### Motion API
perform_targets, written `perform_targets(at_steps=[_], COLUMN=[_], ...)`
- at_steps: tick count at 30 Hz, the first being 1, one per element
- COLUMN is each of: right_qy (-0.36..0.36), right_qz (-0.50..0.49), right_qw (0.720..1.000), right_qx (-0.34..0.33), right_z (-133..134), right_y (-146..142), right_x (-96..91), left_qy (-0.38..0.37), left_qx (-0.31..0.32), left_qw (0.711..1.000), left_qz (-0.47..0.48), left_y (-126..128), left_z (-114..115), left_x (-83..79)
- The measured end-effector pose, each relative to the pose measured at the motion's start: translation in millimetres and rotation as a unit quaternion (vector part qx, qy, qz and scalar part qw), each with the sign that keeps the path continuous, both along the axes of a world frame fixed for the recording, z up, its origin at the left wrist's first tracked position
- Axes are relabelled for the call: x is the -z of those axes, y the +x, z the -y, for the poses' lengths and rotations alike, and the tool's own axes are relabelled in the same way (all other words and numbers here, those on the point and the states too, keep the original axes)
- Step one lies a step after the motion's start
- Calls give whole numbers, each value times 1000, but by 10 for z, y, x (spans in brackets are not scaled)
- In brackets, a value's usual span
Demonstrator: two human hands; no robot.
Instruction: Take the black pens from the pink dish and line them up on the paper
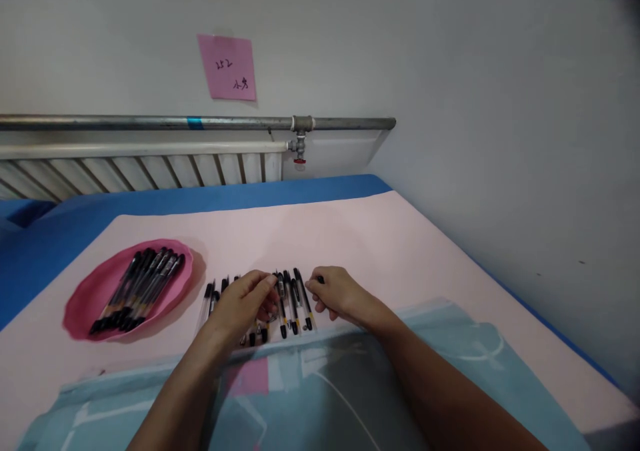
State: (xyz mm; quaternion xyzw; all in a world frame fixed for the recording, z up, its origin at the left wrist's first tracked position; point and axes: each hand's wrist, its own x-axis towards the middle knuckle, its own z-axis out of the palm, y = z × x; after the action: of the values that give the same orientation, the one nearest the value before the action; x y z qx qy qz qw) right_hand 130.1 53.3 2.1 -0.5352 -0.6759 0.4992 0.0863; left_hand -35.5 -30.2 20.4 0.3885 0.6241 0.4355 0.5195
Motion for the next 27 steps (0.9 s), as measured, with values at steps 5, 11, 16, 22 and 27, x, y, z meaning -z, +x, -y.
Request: perform_targets(at_steps=[5,11,16,22,27], right_qy=[8,29,55,80,80], right_qz=[45,123,159,161,147], right_qw=[996,979,959,950,944], right_qx=[-81,-159,-229,-254,-283], right_z=[92,108,140,146,141], right_y=[119,252,261,255,280], right_x=[-106,-199,-266,-304,-306], left_qy=[-3,-7,-14,-20,-26], left_qx=[18,21,26,37,42], left_qw=[999,998,997,993,993], left_qz=[-27,-53,-76,-110,-111], left_y=[-12,-31,-21,-14,-17], left_z=[5,6,9,10,11], left_x=[20,13,-13,-23,-9])
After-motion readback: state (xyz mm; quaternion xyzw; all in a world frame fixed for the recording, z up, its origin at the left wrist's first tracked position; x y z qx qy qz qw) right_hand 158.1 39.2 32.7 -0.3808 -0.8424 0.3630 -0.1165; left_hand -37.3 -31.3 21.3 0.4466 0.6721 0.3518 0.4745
